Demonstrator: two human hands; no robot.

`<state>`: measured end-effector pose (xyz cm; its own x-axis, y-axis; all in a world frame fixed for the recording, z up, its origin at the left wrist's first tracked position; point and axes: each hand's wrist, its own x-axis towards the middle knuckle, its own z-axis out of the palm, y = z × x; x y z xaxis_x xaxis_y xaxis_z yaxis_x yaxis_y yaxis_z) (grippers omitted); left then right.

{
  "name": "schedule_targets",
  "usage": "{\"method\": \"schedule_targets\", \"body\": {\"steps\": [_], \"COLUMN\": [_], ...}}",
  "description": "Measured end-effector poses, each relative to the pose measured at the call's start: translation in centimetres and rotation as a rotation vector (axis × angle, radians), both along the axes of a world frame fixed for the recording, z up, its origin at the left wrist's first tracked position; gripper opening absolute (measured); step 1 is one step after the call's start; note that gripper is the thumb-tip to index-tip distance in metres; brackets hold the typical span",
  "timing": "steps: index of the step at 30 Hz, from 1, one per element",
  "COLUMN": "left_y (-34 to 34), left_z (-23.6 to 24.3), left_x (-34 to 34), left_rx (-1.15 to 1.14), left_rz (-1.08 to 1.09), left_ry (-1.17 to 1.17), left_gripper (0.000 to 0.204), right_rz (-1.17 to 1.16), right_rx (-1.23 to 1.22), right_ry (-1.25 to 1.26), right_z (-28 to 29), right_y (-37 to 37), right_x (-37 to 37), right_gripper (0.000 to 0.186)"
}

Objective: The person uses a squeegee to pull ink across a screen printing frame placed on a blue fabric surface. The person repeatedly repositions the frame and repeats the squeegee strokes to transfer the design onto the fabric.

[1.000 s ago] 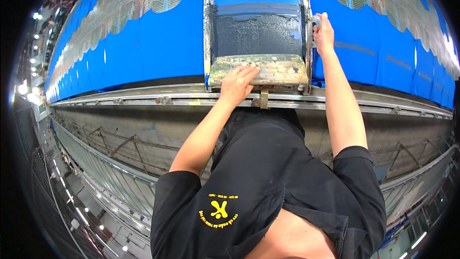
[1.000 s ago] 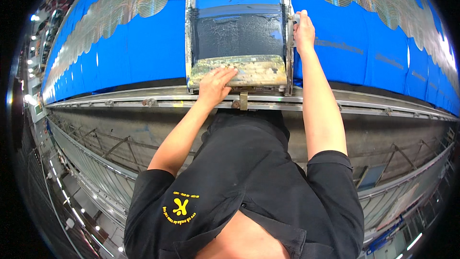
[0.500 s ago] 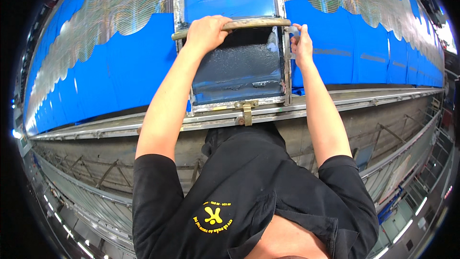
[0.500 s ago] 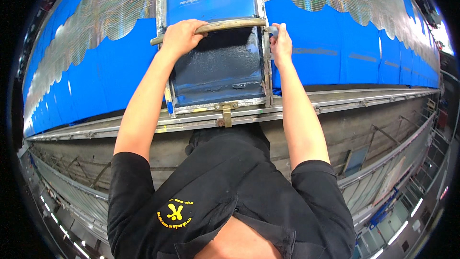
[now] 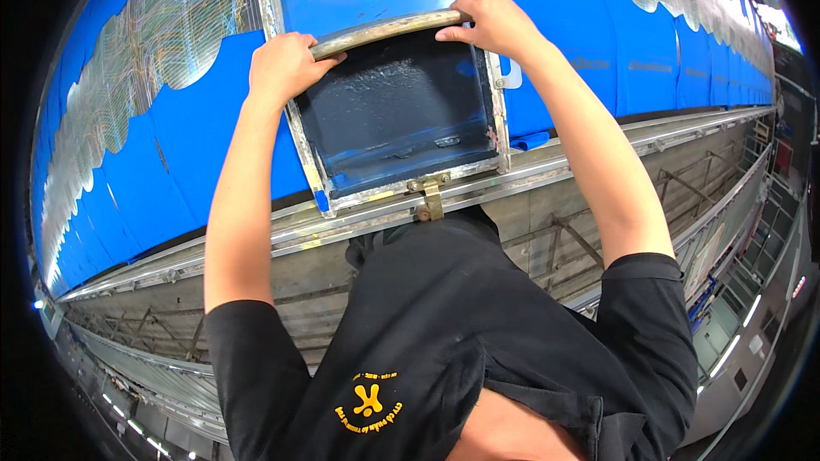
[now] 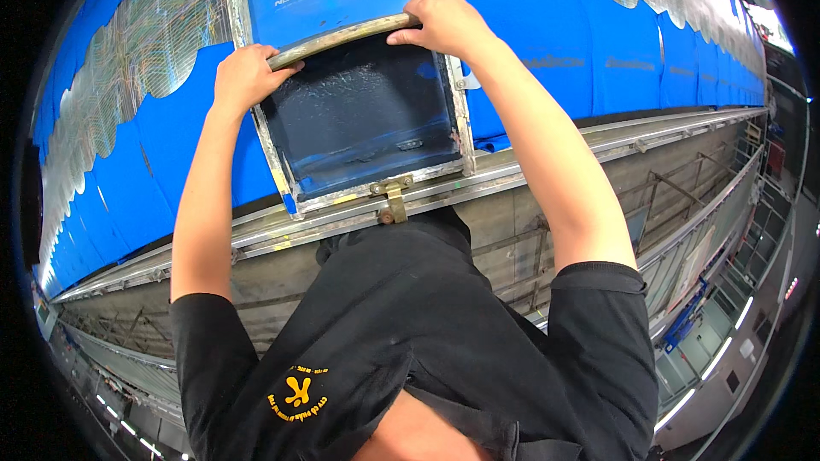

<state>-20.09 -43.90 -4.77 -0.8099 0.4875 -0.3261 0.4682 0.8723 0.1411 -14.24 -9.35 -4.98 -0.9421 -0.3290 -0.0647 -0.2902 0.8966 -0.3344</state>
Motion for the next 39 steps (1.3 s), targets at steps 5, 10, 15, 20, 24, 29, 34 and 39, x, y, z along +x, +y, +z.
{"method": "schedule_targets", "body": {"steps": [5,10,15,20,24,29,34,39], "left_y": [0.1,-0.8,-2.1,-3.0,-2.4,-0.9,0.2,0.4], "left_z": [-0.2,-1.7,-2.7,-1.2,2.1,3.2,1.8,-1.1], "left_x": [1.5,8.1,19.4,24.5,19.8,8.7,0.5,0.3], "left_rx": [0.022,0.102,0.207,0.161,0.021,0.109,0.02,0.051], "left_rz": [0.051,0.106,0.142,0.092,0.06,0.021,0.093,0.07], "left_ry": [0.03,0.134,0.122,0.074,-0.143,0.094,0.008,0.045], "left_gripper": [0.055,0.053,0.053,0.053,0.063,0.061,0.069,0.068], "right_rz": [-0.191,-0.206,-0.171,-0.145,-0.074,-0.085,-0.097,-0.18], "right_rx": [0.118,0.058,0.001,-0.043,-0.074,-0.013,0.053,0.16], "right_ry": [0.11,0.273,0.291,0.247,0.166,0.362,0.243,0.203], "right_z": [-2.3,-4.2,-4.3,-3.0,-0.5,1.2,-1.1,-3.3], "right_y": [-1.9,-2.4,-3.2,-3.8,-2.4,-1.0,-0.6,-1.3], "right_x": [1.7,8.2,18.2,23.8,20.4,10.1,1.5,1.3], "right_gripper": [0.04,0.027,0.019,0.026,0.028,0.023,0.027,0.037]}}
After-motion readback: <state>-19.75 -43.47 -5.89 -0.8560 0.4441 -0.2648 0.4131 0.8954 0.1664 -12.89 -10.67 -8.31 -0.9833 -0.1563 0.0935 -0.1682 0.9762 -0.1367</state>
